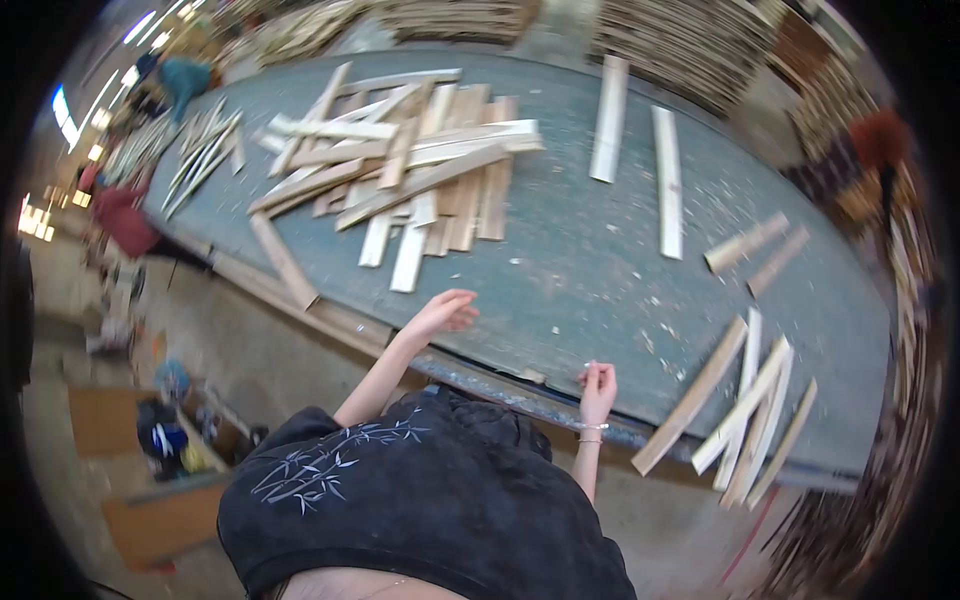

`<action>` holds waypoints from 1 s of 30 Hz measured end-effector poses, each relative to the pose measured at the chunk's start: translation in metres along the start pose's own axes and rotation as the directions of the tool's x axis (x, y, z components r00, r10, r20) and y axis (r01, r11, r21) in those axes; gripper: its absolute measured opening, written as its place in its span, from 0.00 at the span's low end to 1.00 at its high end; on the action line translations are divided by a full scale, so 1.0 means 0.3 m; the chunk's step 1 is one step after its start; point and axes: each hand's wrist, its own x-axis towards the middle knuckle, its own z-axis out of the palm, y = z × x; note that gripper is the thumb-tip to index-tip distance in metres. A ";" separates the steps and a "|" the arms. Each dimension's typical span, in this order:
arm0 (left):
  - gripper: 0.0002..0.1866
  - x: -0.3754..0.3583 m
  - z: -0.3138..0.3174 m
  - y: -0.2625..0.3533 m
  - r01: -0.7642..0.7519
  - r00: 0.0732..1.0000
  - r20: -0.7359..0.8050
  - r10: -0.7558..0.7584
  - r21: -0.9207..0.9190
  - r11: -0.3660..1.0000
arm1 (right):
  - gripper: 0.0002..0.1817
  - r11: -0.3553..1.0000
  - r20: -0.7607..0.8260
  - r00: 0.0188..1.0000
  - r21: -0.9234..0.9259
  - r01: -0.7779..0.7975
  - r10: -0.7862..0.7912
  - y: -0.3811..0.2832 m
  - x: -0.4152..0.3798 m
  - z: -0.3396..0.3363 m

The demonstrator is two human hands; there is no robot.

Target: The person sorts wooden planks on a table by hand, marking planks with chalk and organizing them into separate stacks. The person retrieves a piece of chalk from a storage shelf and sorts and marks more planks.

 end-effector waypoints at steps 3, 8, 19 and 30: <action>0.18 -0.257 -0.158 -0.076 0.085 0.993 -0.038 -0.112 -0.427 0.900 | 0.11 1.000 0.108 0.994 -0.022 0.002 0.000 -0.021 0.114 0.102; 0.20 -0.399 -0.411 -0.253 -0.077 0.708 -0.696 -0.122 -0.247 0.966 | 0.15 1.000 0.267 0.963 -0.008 0.031 -0.027 -0.122 0.436 0.375; 0.44 -0.189 -0.833 -0.148 0.715 0.311 -0.910 0.275 0.414 0.563 | 0.17 0.581 0.378 0.785 -0.530 0.618 -0.490 -0.313 1.110 1.033; 0.30 -0.467 -0.881 -0.059 -0.322 0.913 -0.322 0.249 -0.946 -0.044 | 0.13 0.236 0.424 0.771 -0.783 0.576 -0.476 -0.138 0.758 1.033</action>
